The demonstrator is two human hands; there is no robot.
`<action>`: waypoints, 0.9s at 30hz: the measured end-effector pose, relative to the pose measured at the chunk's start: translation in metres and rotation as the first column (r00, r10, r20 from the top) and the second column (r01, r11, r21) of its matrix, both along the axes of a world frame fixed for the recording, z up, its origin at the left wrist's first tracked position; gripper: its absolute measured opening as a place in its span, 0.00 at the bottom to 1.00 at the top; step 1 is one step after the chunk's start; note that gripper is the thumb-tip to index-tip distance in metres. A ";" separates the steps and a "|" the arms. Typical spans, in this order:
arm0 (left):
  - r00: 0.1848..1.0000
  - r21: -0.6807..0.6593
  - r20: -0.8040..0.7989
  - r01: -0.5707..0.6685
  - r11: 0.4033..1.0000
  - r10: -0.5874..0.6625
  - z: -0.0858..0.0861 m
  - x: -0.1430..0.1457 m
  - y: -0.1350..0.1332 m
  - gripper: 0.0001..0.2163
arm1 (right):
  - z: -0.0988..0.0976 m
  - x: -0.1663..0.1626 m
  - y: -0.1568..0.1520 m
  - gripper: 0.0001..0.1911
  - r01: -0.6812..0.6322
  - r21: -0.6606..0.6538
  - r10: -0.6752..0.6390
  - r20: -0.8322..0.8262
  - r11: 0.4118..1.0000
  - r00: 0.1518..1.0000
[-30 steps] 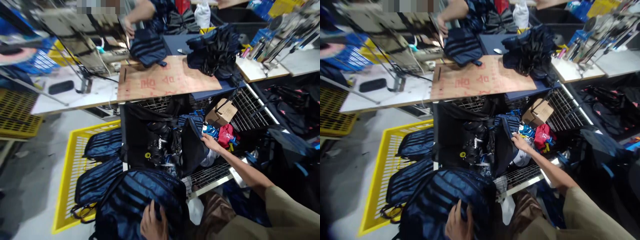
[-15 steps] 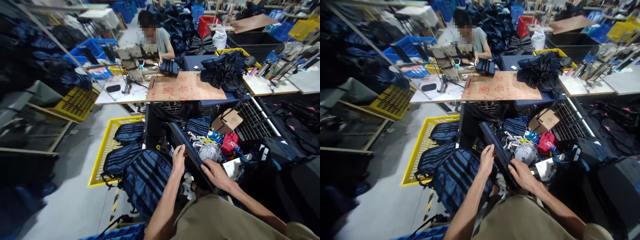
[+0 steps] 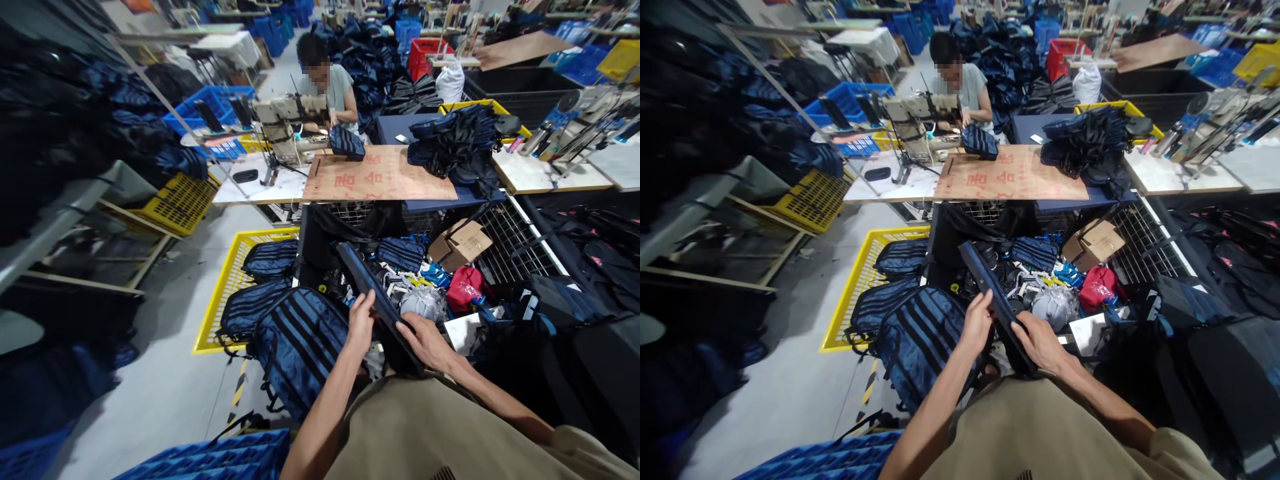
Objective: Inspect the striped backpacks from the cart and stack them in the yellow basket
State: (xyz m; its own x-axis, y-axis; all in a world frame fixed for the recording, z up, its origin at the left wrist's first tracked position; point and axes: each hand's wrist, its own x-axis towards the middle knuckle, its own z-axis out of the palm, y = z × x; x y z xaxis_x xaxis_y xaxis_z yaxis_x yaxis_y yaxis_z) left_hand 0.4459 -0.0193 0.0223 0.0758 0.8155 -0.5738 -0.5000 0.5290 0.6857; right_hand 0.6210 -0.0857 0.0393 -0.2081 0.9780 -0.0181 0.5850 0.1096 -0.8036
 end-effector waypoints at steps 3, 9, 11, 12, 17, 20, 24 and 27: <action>0.988 0.004 -0.034 0.154 0.988 -0.153 0.001 0.012 -0.040 0.24 | 0.000 0.000 -0.004 0.17 0.101 0.026 -0.100 -0.049 0.995 0.994; 0.996 -0.047 -0.021 -0.082 0.995 0.081 0.011 -0.002 -0.018 0.14 | 0.010 0.002 -0.016 0.17 -0.128 0.098 0.124 0.041 0.987 0.991; 0.985 -0.064 0.051 -0.160 0.985 0.164 0.017 -0.005 0.006 0.10 | 0.010 0.006 -0.020 0.18 -0.169 0.071 0.163 0.084 0.983 0.983; 0.981 -0.042 0.072 -0.176 0.984 0.178 0.020 -0.005 0.013 0.09 | 0.009 0.009 -0.021 0.18 -0.157 0.042 0.153 0.091 0.987 0.984; 0.998 0.166 -0.057 -0.001 0.986 0.011 0.024 0.010 -0.006 0.21 | -0.004 0.016 -0.013 0.18 0.067 -0.031 -0.068 -0.013 0.997 0.998; 0.954 0.228 -0.255 0.220 0.949 -0.160 0.022 0.024 -0.031 0.23 | -0.015 0.011 0.001 0.25 0.124 0.018 -0.123 -0.049 0.992 0.991; 0.867 0.269 -0.428 0.393 0.879 -0.256 0.029 0.033 -0.045 0.22 | -0.033 0.016 0.026 0.24 0.183 0.020 -0.184 0.028 0.983 0.983; 0.927 0.190 -0.270 0.317 0.929 -0.260 0.047 0.005 -0.044 0.21 | -0.045 0.054 0.053 0.18 0.441 -0.047 -0.433 0.124 0.896 0.893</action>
